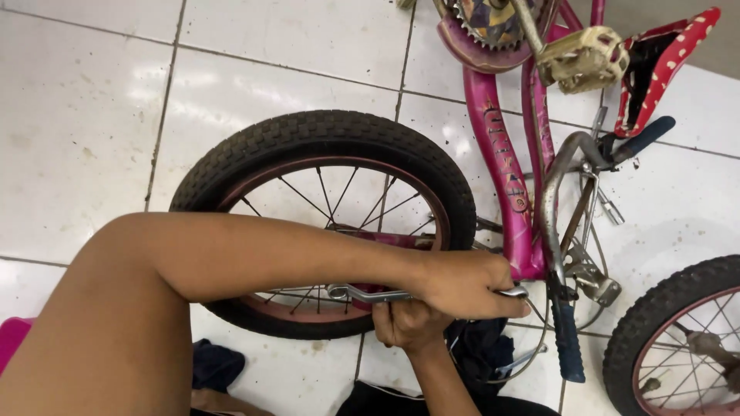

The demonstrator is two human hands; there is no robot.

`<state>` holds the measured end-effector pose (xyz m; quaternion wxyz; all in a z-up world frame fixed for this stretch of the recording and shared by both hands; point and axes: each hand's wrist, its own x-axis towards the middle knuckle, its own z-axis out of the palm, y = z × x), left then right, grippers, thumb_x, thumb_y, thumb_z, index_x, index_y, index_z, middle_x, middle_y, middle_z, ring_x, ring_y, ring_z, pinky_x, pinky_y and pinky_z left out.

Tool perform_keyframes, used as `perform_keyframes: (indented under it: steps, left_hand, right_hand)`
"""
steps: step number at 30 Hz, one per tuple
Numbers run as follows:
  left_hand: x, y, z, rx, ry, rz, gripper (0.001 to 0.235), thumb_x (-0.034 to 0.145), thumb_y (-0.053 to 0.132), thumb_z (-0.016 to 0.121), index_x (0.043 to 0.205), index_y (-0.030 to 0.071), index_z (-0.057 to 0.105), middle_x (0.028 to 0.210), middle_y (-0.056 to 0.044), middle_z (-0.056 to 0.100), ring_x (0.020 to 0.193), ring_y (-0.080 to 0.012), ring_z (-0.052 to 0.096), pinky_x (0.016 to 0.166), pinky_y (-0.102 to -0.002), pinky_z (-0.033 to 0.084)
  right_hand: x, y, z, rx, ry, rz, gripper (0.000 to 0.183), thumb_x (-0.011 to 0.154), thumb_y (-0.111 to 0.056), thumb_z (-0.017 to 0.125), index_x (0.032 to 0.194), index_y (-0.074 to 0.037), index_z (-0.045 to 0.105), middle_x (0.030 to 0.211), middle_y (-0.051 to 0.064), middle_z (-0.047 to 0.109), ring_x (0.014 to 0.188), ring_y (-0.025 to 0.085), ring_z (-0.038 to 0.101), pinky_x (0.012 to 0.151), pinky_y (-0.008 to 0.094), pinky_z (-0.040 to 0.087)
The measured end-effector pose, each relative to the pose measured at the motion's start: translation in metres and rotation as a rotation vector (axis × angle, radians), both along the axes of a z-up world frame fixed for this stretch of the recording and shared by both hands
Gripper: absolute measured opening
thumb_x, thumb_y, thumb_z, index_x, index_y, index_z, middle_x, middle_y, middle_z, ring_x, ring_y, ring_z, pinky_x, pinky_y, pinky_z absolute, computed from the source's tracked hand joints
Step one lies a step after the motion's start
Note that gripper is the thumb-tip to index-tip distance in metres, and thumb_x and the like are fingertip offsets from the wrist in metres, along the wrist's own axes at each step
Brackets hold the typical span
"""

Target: The person sits on the floor and uses a wrench to tighten the axle nuts on the rear wheel of a pink bicycle. They adjust the wheel's position within the frame and continue tightening the nuts to secure it.

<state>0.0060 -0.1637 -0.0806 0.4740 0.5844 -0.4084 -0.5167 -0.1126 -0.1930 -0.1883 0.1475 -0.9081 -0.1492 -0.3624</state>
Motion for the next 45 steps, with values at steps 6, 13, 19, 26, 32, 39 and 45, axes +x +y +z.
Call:
perform_keyframes:
  steps: [6,13,19,26,32,39,45]
  left_hand:
    - [-0.008,-0.005,-0.027,-0.1,-0.012,0.061,0.05,0.091,0.044,0.055,0.053,0.011,0.058,0.049,-0.003,0.055,0.053,-0.0155,0.057,0.053,-0.033,0.049]
    - [-0.03,0.031,0.016,-0.105,-0.212,0.182,0.054,0.098,0.04,0.046,0.078,-0.007,0.065,0.075,-0.029,0.068,0.082,-0.0403,0.07,0.077,-0.048,0.054]
    - [-0.079,0.068,-0.051,0.115,-1.396,0.438,0.05,0.091,0.014,0.058,0.139,0.004,0.052,0.087,-0.013,0.072,0.07,-0.0261,0.072,0.063,-0.038,0.057]
    - [-0.141,0.173,0.025,0.507,-1.195,0.836,0.078,0.087,0.014,0.075,0.152,0.0,0.034,0.134,-0.024,0.047,0.128,-0.0389,0.048,0.097,-0.05,0.045]
    - [-0.188,0.165,0.029,0.659,-1.034,0.717,0.092,0.096,0.014,0.063,0.163,-0.003,0.003,0.169,-0.026,0.012,0.153,-0.0379,0.025,0.113,-0.047,0.039]
    - [-0.185,0.172,0.046,0.696,-0.888,0.739,0.111,0.074,0.023,0.074,0.165,0.007,0.011,0.172,-0.012,0.016,0.157,-0.028,0.022,0.12,-0.051,0.03]
    - [-0.159,0.178,-0.011,0.589,-0.907,0.814,0.109,0.069,0.057,0.07,0.161,0.02,0.028,0.169,-0.002,0.029,0.155,-0.0214,0.028,0.122,-0.058,0.026]
  right_hand:
    - [-0.015,-0.004,-0.047,0.019,-0.058,-0.063,0.035,0.084,-0.036,0.055,0.055,-0.018,0.063,0.048,-0.005,0.045,0.043,0.016,0.047,0.054,0.031,0.048]
    - [0.027,0.018,0.067,-0.039,-0.102,-0.119,0.04,0.084,-0.039,0.052,0.049,-0.019,0.055,0.043,0.001,0.038,0.038,0.02,0.042,0.049,0.031,0.043]
    - [-0.012,0.008,-0.01,0.005,0.109,-0.145,0.044,0.084,-0.042,0.046,0.046,-0.021,0.052,0.037,0.0,0.033,0.039,0.02,0.039,0.053,0.03,0.043]
    - [-0.021,0.016,0.029,-0.009,0.26,-0.123,0.034,0.095,-0.039,0.054,0.075,-0.017,0.07,0.056,0.004,0.055,0.067,0.029,0.062,0.069,0.043,0.049]
    - [-0.041,0.036,0.044,0.024,0.617,-0.354,0.039,0.104,-0.044,0.043,0.113,-0.014,0.067,0.126,0.018,0.06,0.126,0.042,0.05,0.098,0.055,0.044]
    - [-0.035,0.039,0.061,0.135,0.908,-0.38,0.053,0.108,-0.055,0.026,0.141,-0.021,0.05,0.153,0.02,0.039,0.145,0.043,0.03,0.119,0.051,0.027]
    - [-0.036,0.042,0.068,0.135,0.977,-0.389,0.057,0.108,-0.061,0.019,0.14,-0.024,0.047,0.155,0.018,0.037,0.147,0.041,0.027,0.122,0.052,0.02]
